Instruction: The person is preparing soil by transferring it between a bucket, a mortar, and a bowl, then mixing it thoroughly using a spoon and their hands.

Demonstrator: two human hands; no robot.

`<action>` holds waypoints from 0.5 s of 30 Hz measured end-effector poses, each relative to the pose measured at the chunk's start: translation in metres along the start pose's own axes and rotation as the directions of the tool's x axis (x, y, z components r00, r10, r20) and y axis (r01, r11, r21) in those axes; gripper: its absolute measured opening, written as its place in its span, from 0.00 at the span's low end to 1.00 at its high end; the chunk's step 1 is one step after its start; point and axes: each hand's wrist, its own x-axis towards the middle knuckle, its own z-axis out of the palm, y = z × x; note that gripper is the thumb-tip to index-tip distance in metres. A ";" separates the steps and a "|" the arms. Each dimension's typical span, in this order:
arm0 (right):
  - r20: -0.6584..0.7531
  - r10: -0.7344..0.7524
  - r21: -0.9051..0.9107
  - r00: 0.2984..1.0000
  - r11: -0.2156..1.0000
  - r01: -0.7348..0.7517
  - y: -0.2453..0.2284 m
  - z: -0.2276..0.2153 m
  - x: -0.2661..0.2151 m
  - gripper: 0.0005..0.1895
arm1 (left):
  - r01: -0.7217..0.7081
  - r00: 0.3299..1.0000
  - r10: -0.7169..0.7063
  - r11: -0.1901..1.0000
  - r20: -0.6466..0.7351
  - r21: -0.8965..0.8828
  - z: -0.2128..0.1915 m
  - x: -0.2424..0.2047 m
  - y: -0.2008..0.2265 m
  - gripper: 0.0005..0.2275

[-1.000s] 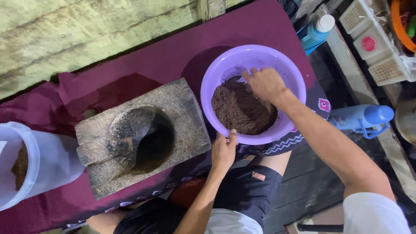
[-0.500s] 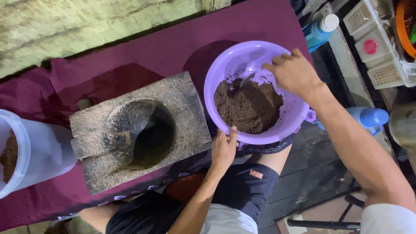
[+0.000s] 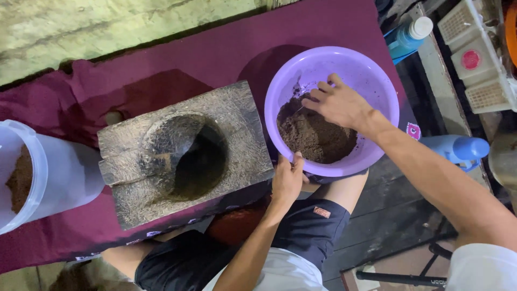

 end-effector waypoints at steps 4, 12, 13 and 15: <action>0.024 0.029 -0.054 0.999 0.998 -0.027 0.017 -0.032 -0.013 0.24 | 0.020 0.999 -0.020 1.000 0.036 -0.004 0.006 0.017 -0.023 0.18; -0.140 0.411 -0.021 0.901 0.908 -0.418 0.014 0.015 0.012 0.10 | -0.032 0.999 0.032 0.999 -0.013 -0.031 0.009 0.015 -0.021 0.16; -0.141 0.413 -0.017 0.900 0.908 -0.419 0.004 0.022 0.014 0.10 | -0.031 0.999 0.030 0.999 -0.015 -0.027 0.010 0.016 -0.024 0.16; -0.133 0.335 0.047 0.933 0.942 -0.332 -0.012 0.036 0.017 0.11 | -0.054 0.998 0.054 0.998 -0.015 -0.031 0.012 0.019 -0.029 0.16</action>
